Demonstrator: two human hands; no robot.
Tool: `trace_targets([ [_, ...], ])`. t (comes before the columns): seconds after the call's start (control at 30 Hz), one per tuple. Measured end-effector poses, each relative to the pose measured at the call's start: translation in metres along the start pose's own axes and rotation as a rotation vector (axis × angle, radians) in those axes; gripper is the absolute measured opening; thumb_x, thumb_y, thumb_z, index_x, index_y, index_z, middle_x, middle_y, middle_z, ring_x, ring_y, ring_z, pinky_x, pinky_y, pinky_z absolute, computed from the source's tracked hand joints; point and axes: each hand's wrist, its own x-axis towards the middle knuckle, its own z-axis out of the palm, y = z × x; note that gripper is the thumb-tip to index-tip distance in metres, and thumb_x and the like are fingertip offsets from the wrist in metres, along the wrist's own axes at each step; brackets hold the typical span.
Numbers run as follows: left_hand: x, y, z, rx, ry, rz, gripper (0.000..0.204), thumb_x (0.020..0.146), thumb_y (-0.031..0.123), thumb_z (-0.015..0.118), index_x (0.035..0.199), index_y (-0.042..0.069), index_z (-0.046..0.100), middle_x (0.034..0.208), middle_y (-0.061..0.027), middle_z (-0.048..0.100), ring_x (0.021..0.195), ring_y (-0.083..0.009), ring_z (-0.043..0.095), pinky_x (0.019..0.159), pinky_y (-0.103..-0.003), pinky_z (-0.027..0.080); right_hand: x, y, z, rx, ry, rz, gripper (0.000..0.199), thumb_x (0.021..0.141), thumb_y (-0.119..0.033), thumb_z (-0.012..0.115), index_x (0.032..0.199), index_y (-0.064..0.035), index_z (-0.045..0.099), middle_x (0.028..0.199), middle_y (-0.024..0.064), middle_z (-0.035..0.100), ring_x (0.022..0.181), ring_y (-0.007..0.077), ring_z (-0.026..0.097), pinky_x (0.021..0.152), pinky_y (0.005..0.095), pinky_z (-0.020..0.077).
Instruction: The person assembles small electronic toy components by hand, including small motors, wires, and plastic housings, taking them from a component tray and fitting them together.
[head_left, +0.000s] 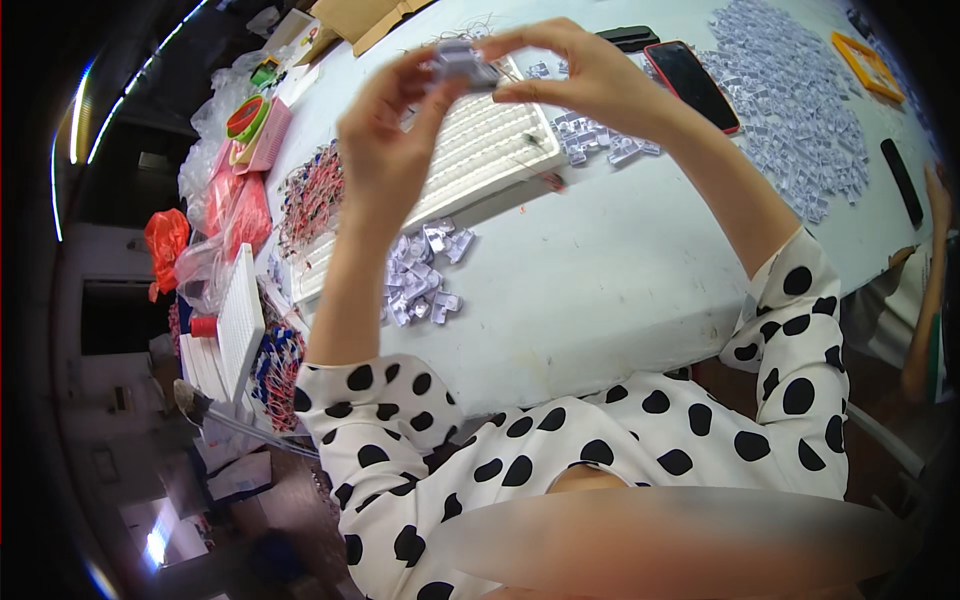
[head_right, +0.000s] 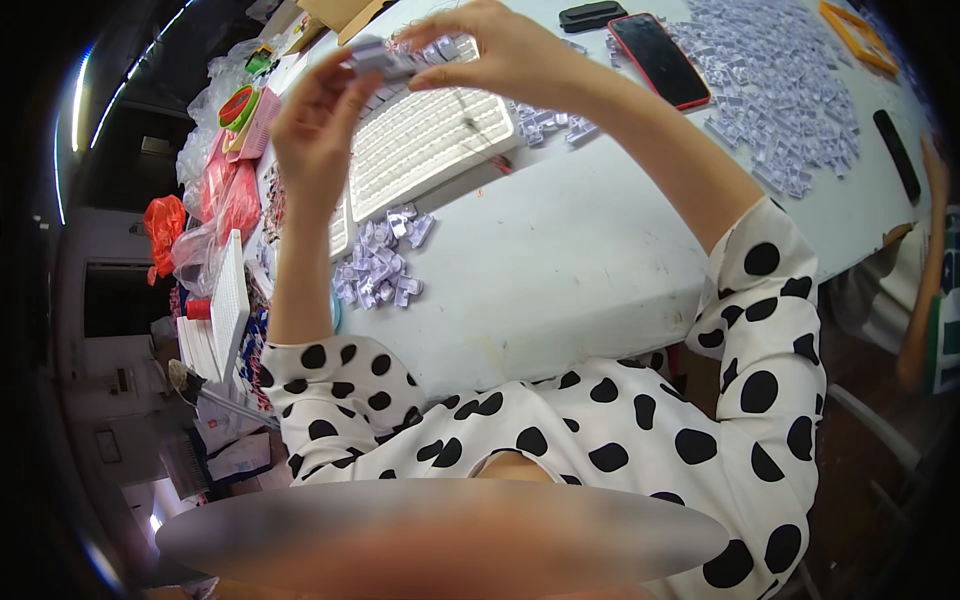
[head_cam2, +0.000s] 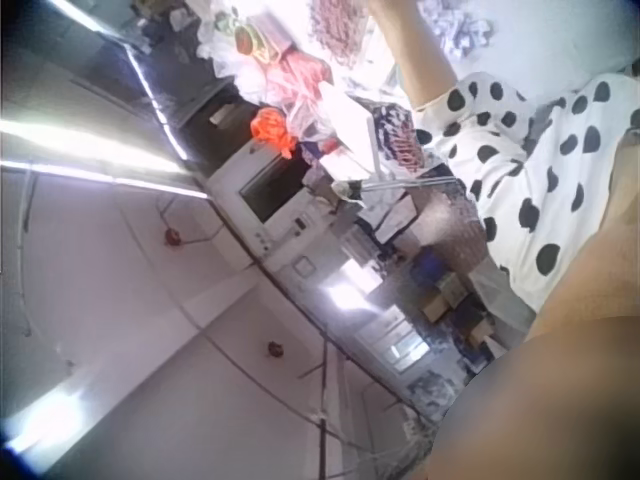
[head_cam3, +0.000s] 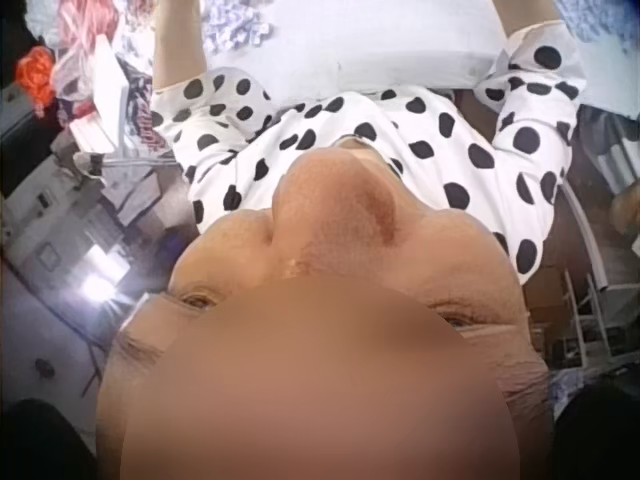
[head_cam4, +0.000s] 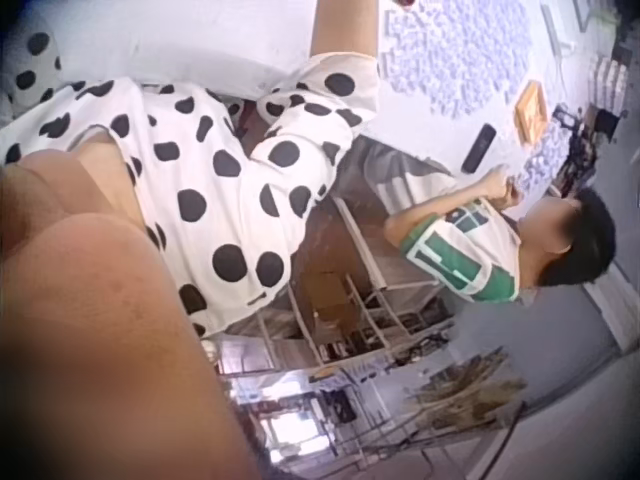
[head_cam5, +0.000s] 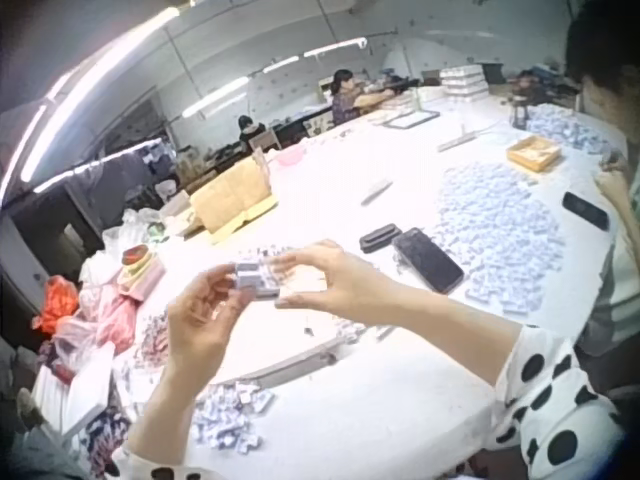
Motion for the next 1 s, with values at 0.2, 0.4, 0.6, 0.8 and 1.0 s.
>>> trace_targets([
  [0.2,0.074,-0.019,-0.050,0.299,0.015,0.043,0.030,0.093,0.005,0.071,0.120,-0.006,0.066,0.101,-0.0107,0.074,0.094,-0.0130,0.070,0.086,-0.024,0.053,0.008,0.101,0.013,-0.005,-0.143,0.343,0.064,0.085,-0.044,0.079,0.136,-0.0089,0.061,0.121,0.0148,0.065,0.110,0.0216,0.062,0.099,0.0343,0.0488],
  [0.4,0.134,-0.065,-0.073,0.477,-0.046,-0.045,0.026,0.093,0.000,0.064,0.119,-0.004,0.064,0.095,-0.0072,0.068,0.084,-0.0118,0.063,0.075,-0.026,0.051,0.051,0.162,0.054,-0.135,-0.116,0.442,0.061,0.084,-0.036,0.078,0.137,-0.0099,0.062,0.121,0.0166,0.065,0.097,0.0228,0.067,0.089,0.0318,0.0518],
  [0.6,0.174,-0.090,-0.041,0.660,-0.051,-0.025,0.027,0.091,0.011,0.070,0.115,-0.001,0.069,0.092,-0.0111,0.071,0.081,-0.0164,0.066,0.072,-0.031,0.052,0.089,0.203,0.062,-0.288,-0.115,0.441,0.048,0.082,-0.027,0.077,0.127,-0.0107,0.069,0.101,0.0121,0.073,0.090,0.0211,0.070,0.083,0.0322,0.0533],
  [0.8,0.187,-0.103,-0.004,0.765,-0.030,0.030,0.027,0.089,0.021,0.071,0.108,0.002,0.073,0.081,-0.0105,0.071,0.074,-0.0156,0.065,0.068,-0.032,0.051,0.099,0.262,0.080,-0.196,0.196,0.558,0.021,0.074,-0.021,0.071,0.086,-0.0057,0.078,0.083,0.0201,0.073,0.076,0.0326,0.072,0.075,0.0408,0.0556],
  [1.0,0.163,-0.122,-0.006,0.607,-0.068,0.038,0.024,0.089,0.015,0.072,0.105,-0.003,0.072,0.080,-0.0101,0.071,0.074,-0.0150,0.066,0.068,-0.029,0.051,0.103,0.265,0.110,-0.471,0.313,0.493,0.023,0.073,-0.019,0.065,0.082,-0.0013,0.076,0.082,0.0264,0.070,0.081,0.0390,0.071,0.078,0.0449,0.0560],
])
